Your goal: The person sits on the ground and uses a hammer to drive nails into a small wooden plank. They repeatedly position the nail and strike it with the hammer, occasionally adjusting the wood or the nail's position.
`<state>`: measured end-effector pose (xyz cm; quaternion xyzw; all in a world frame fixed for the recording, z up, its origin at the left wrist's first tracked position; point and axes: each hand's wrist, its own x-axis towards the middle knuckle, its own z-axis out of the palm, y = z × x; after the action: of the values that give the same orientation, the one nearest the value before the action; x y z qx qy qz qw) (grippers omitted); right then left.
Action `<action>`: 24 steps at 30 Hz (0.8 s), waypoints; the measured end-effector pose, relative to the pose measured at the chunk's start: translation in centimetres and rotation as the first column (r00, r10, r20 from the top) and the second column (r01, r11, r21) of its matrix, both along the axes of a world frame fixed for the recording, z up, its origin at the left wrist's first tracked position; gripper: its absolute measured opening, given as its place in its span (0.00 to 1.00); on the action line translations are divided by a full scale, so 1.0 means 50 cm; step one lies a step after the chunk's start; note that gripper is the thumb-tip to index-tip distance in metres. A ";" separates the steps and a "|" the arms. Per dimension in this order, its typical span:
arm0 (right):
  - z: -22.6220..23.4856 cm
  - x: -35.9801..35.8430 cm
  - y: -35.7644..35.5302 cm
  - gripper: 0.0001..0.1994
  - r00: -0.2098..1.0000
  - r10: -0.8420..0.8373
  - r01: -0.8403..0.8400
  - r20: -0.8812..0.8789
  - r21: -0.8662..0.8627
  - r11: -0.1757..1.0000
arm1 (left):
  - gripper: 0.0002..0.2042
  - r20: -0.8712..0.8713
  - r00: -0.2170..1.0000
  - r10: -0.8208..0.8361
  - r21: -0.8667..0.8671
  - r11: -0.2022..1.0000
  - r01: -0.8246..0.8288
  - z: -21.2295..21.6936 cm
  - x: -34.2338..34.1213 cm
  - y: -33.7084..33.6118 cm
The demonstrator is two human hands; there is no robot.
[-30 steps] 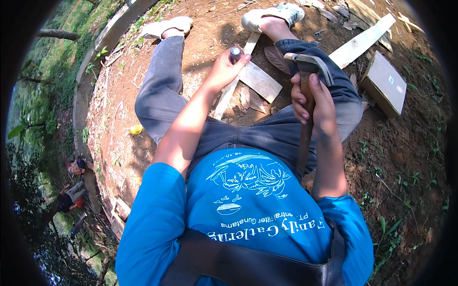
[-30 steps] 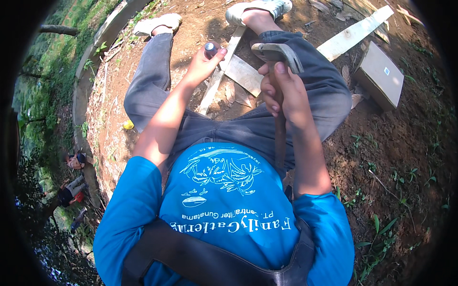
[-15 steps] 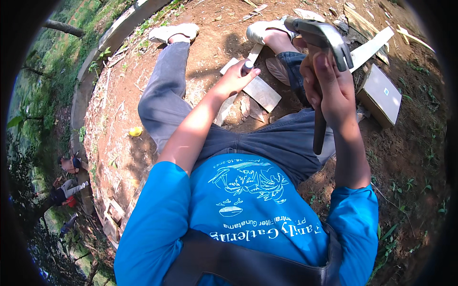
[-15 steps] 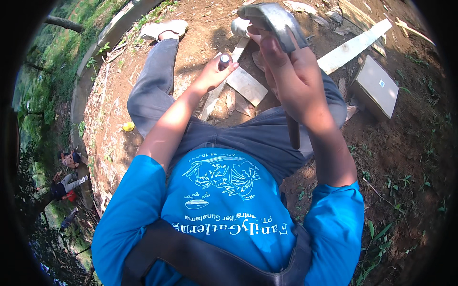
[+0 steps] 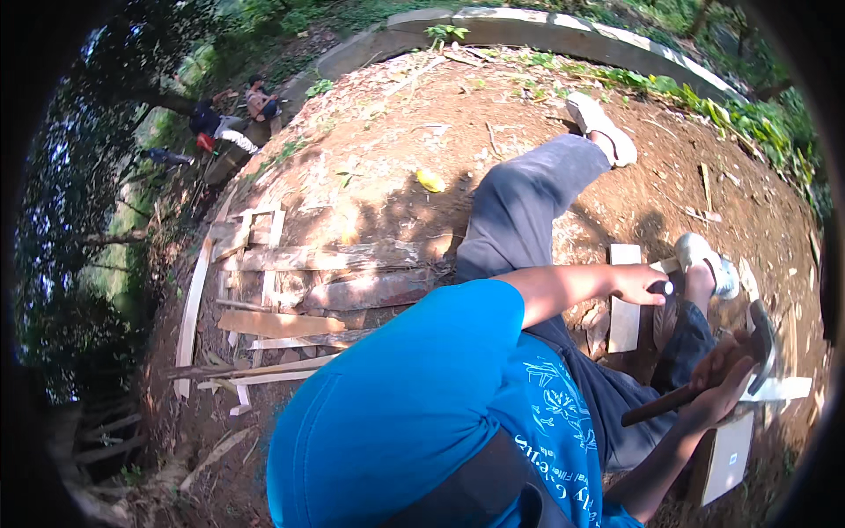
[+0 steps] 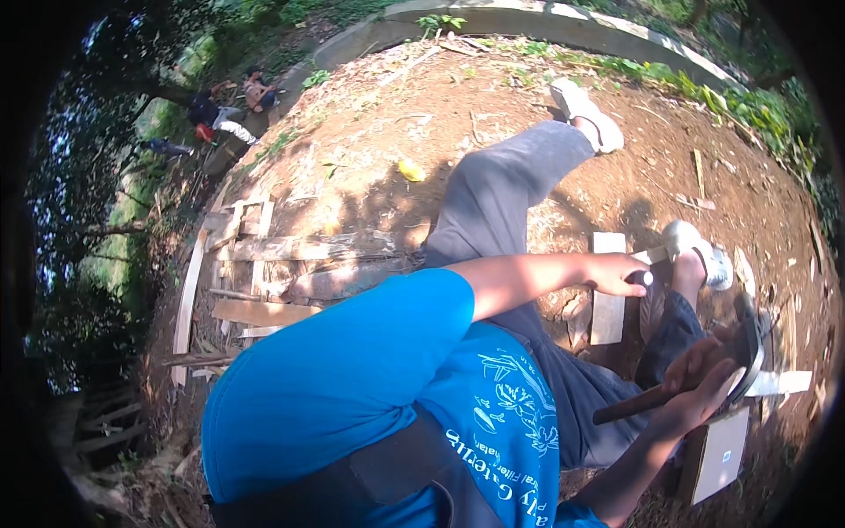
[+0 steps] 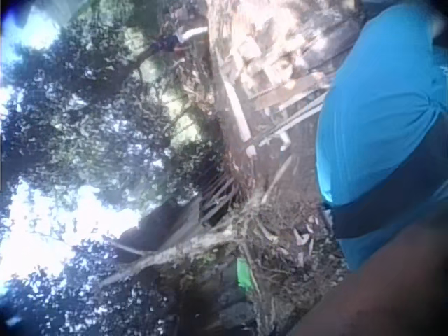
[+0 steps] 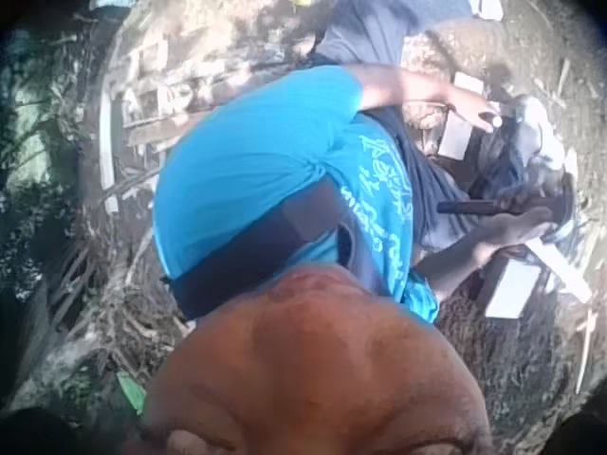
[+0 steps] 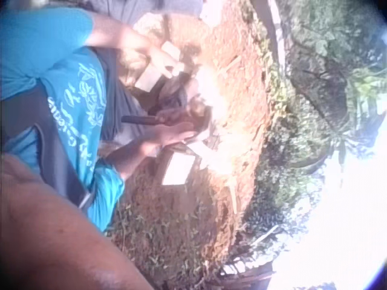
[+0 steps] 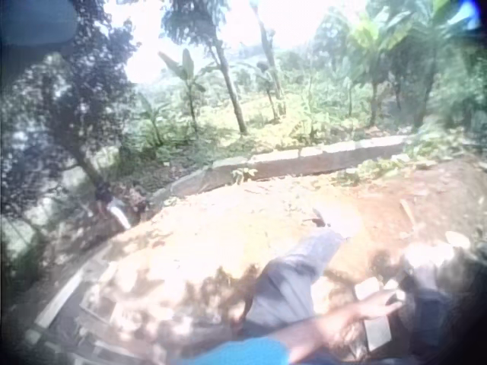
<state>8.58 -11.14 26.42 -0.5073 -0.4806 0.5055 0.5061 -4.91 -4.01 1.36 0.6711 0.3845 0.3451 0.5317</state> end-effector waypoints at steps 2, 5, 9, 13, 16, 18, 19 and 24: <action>-0.106 0.018 0.009 0.21 0.980 0.067 -0.065 0.190 -0.017 0.998 | 0.20 0.009 0.999 0.039 0.094 0.995 -0.040 -0.026 0.027 -0.002; -0.239 0.127 0.073 0.22 0.823 0.395 -0.227 0.408 -0.401 0.887 | 0.19 0.066 0.998 0.010 0.126 0.992 -0.018 -0.038 0.022 -0.008; -0.075 0.070 0.077 0.23 0.977 0.120 -0.099 0.179 -0.121 0.988 | 0.19 0.047 0.998 0.050 0.082 0.995 -0.054 -0.033 0.021 -0.013; -0.171 0.061 0.082 0.23 0.900 0.253 -0.160 0.356 -0.269 0.950 | 0.17 0.037 0.998 0.055 0.087 0.994 -0.058 -0.044 0.020 0.003; -0.237 0.109 0.104 0.23 0.838 0.433 -0.306 0.331 -0.371 0.877 | 0.17 0.040 0.999 0.005 0.065 0.998 -0.008 -0.037 0.019 0.006; -0.124 0.068 0.095 0.23 0.893 0.358 -0.296 0.271 -0.243 0.924 | 0.18 0.055 0.996 0.066 0.053 0.996 -0.069 -0.035 0.025 -0.002; -0.083 0.047 0.084 0.23 0.953 0.204 -0.173 0.224 -0.149 0.974 | 0.19 0.012 0.998 0.070 0.052 0.996 -0.070 -0.039 0.027 0.001; -0.226 0.083 0.100 0.23 0.780 0.528 -0.331 0.335 -0.495 0.803 | 0.20 0.018 0.999 0.037 0.070 0.997 -0.038 -0.033 0.023 -0.007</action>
<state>12.75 -6.15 15.14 -0.5793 -0.5740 0.5644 0.1282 -3.77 -4.37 -0.27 0.6792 0.3802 0.3741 0.5042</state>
